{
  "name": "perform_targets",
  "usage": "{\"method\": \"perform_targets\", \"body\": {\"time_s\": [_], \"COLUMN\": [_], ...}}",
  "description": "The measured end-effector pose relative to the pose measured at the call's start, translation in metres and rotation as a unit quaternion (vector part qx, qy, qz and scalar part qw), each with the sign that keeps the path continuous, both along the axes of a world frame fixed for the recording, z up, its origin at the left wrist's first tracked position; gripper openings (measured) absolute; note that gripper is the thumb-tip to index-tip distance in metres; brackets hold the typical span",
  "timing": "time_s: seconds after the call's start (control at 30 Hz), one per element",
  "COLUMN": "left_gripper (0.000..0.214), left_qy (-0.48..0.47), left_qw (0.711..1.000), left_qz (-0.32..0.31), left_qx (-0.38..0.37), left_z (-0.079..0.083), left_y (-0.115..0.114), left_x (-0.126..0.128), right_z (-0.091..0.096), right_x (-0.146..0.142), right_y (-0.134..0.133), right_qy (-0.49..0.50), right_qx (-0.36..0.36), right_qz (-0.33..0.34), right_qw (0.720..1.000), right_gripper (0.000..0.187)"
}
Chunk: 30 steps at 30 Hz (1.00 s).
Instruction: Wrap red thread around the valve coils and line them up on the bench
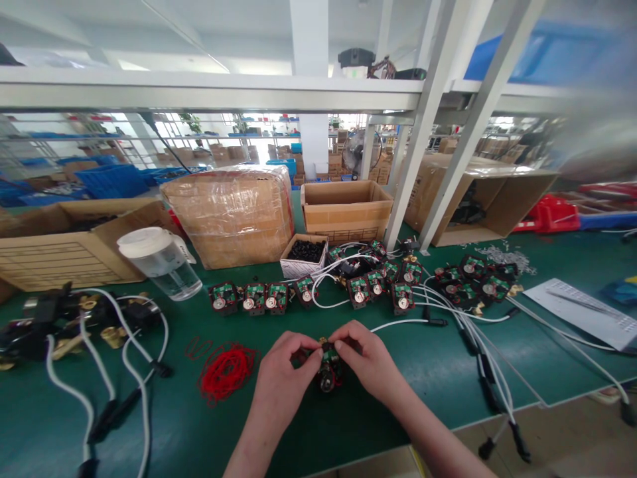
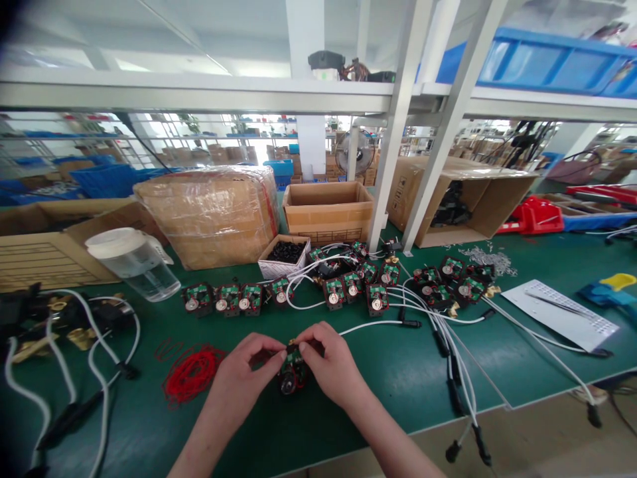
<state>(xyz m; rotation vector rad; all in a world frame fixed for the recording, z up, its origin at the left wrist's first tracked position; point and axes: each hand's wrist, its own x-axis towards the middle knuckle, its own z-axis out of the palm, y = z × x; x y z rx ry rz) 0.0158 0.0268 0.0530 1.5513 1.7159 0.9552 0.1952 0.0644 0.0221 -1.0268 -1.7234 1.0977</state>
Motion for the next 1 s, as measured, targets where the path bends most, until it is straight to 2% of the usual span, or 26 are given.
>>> {"method": "perform_targets", "body": {"time_s": [0.07,0.23,0.4,0.5,0.6,0.67,0.73,0.83,0.9,1.0], "left_gripper": [0.016,0.017,0.016,0.015,0.018,0.023,0.03,0.033,0.031,0.022], "left_qy": [0.003,0.01,0.023,0.029,0.041,0.042,0.031,0.004,-0.012,-0.036], "left_qw": [1.0,1.0,1.0,1.0,0.999,0.999,0.999,0.999,0.999,0.998], "left_qz": [0.001,0.007,0.005,0.004,0.006,0.0,-0.013,-0.035,-0.048,-0.045], "left_qx": [-0.002,0.002,-0.002,-0.003,-0.002,0.009,0.019,0.021,0.018,0.005], "left_z": [0.001,0.004,0.007,0.007,0.004,0.003,0.002,0.003,0.004,0.004], "left_y": [0.0,0.002,0.005,0.008,0.009,0.008,0.005,0.0,-0.003,-0.008], "left_x": [0.001,0.002,0.003,0.005,0.005,0.003,-0.001,-0.007,-0.01,-0.013], "right_z": [-0.002,-0.004,0.001,0.004,0.006,0.005,0.003,0.0,0.0,0.004], "right_x": [0.004,0.006,0.001,-0.002,-0.005,-0.007,-0.008,-0.006,-0.003,0.001], "right_y": [-0.002,-0.011,-0.014,-0.017,-0.02,-0.022,-0.023,-0.024,-0.024,-0.024], "right_qy": [0.0,-0.021,-0.04,-0.091,-0.177,-0.213,-0.214,-0.176,-0.148,-0.122], "right_qx": [-0.003,-0.002,0.015,0.069,0.157,0.191,0.184,0.124,0.093,0.09], "right_qz": [-0.007,-0.036,-0.048,-0.067,-0.097,-0.11,-0.11,-0.102,-0.099,-0.087], "right_qw": [1.0,0.999,0.998,0.991,0.967,0.952,0.953,0.971,0.98,0.985], "right_gripper": [0.014,0.005,0.008,0.014,0.017,0.018,0.019,0.021,0.02,0.018]}}
